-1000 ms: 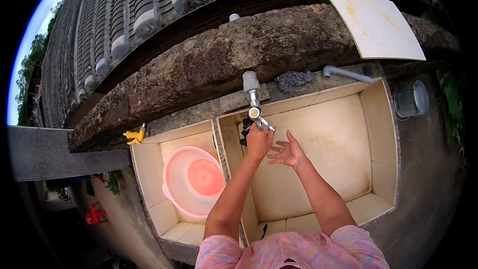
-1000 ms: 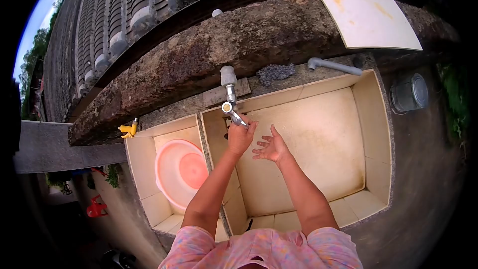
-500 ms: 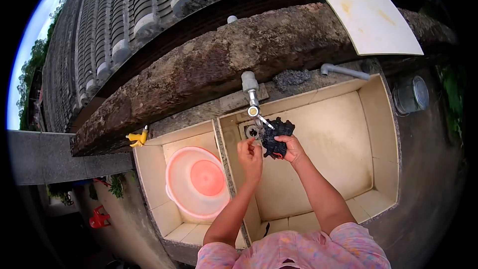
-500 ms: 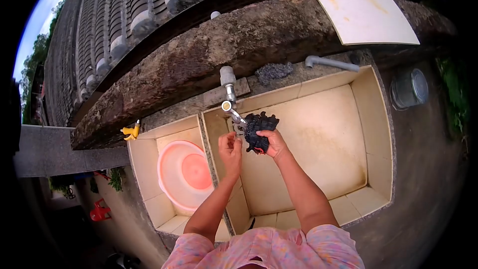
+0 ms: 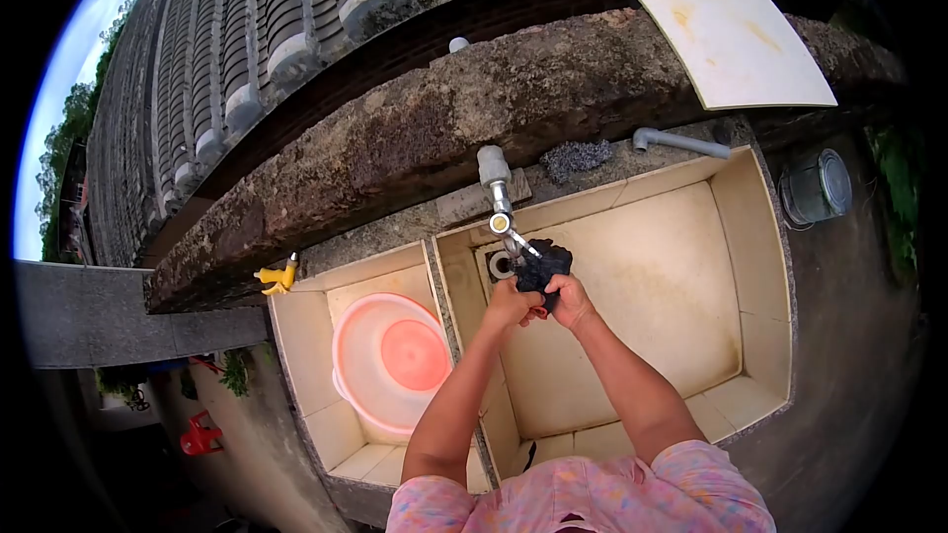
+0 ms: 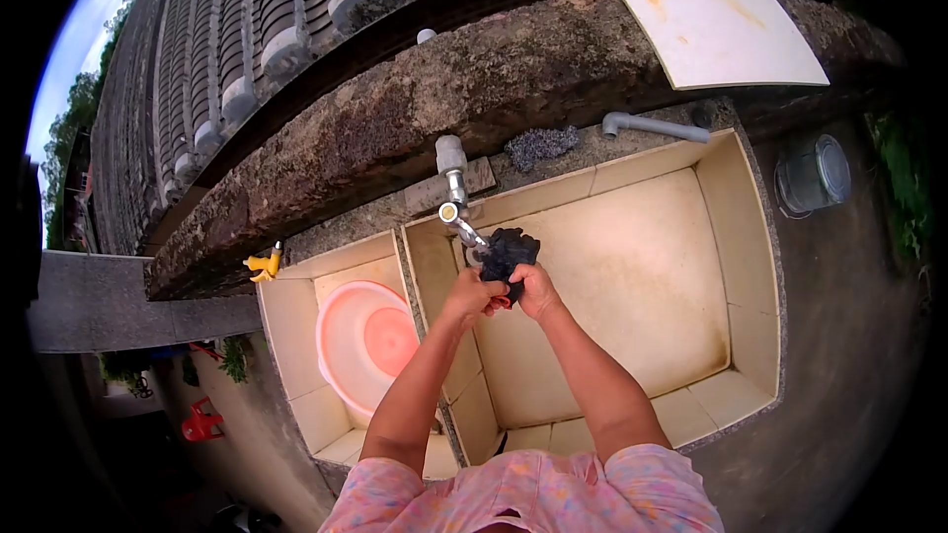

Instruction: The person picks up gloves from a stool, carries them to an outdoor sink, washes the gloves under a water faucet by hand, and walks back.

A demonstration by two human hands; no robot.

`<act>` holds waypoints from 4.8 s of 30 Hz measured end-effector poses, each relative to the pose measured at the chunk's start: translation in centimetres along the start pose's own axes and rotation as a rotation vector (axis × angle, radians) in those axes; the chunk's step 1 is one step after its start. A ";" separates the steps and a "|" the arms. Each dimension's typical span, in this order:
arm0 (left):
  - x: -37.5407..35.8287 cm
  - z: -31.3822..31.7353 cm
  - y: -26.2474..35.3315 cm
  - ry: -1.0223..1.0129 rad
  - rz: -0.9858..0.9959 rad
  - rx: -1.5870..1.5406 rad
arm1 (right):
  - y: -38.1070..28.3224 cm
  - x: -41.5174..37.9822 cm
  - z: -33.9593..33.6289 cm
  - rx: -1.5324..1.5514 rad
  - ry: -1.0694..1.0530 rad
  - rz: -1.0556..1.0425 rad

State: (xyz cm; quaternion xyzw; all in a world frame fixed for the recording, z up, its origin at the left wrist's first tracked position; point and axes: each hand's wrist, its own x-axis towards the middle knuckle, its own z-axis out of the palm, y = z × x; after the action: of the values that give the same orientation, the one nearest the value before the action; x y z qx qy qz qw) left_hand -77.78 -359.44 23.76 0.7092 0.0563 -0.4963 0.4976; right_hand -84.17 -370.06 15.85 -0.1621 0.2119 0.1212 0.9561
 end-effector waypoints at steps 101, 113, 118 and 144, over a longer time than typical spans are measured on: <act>0.1 1.3 -0.7 0.333 -0.051 -0.727 | -0.9 0.7 3.1 0.166 0.243 0.036; 1.6 -1.5 -1.4 0.426 0.199 -0.656 | -1.2 -0.9 2.6 0.058 0.040 0.005; 1.0 -1.4 0.3 0.298 0.264 -0.807 | -0.1 -0.6 1.3 0.083 0.034 0.048; 2.2 0.1 -1.6 0.488 0.555 -0.154 | -0.7 -0.2 1.8 0.158 0.362 0.088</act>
State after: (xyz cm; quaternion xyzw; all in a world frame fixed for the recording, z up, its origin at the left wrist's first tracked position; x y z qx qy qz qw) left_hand -77.65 -359.62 21.02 0.7553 0.0163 -0.1533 0.6370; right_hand -83.53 -370.08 17.62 -0.0964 0.3960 0.1148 0.9059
